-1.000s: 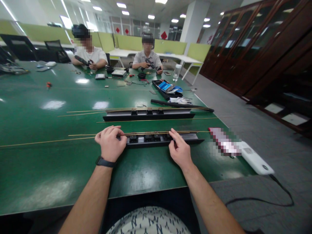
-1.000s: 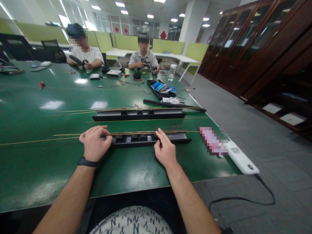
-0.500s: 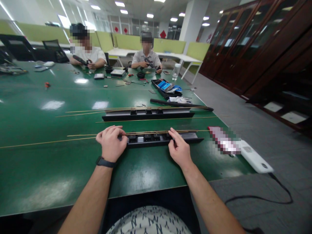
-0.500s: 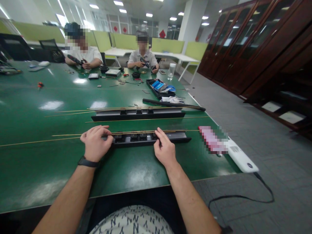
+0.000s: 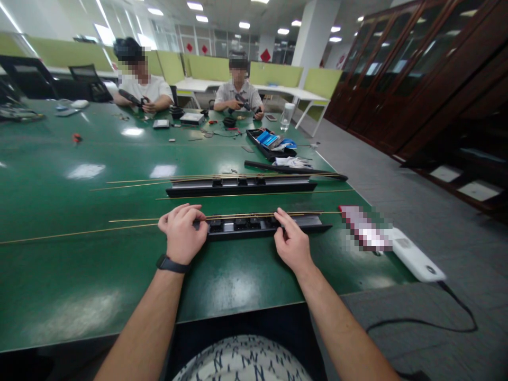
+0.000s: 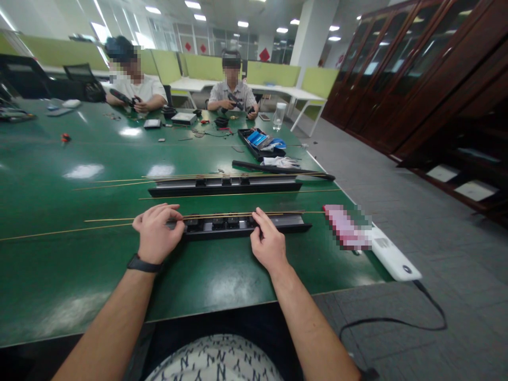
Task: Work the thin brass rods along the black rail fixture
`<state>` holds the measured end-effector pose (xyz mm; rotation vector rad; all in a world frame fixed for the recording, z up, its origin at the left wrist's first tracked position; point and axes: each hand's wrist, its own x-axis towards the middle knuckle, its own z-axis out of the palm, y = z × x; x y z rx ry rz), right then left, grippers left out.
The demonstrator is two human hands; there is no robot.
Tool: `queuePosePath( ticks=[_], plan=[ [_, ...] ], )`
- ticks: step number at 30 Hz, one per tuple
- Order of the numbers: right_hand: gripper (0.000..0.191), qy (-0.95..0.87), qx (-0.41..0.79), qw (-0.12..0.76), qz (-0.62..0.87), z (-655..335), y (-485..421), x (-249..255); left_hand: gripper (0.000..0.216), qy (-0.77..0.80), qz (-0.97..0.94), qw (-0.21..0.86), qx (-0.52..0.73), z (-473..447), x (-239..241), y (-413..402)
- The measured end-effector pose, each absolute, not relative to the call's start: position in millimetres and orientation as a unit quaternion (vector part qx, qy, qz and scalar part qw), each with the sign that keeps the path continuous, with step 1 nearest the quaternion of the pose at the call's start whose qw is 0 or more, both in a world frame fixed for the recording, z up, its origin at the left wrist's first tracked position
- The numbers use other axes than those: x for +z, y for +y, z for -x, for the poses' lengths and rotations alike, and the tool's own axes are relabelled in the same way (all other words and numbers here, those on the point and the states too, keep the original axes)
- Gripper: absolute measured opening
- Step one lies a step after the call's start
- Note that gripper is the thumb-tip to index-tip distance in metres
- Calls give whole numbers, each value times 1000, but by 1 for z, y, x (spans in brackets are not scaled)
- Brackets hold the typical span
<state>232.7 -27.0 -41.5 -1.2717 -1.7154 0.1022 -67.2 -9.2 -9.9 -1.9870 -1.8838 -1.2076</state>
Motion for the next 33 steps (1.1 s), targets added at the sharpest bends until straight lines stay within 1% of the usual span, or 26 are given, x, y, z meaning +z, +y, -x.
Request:
queuePosePath(
  ticks=[10, 19, 28, 33],
  plan=[
    [47, -704, 44, 483, 519, -233, -26, -43, 10, -655, 631, 85, -406, 70, -9, -9],
    [46, -706, 39, 482, 518, -232, -27, -40, 7, -628, 665, 77, -397, 67, -11, -9],
    [46, -705, 41, 483, 518, -233, -27, -42, 11, -650, 636, 83, -408, 69, -9, -10],
    [45, -705, 36, 482, 519, -232, -27, -42, 9, -645, 639, 82, -412, 70, -10, -10]
  ],
)
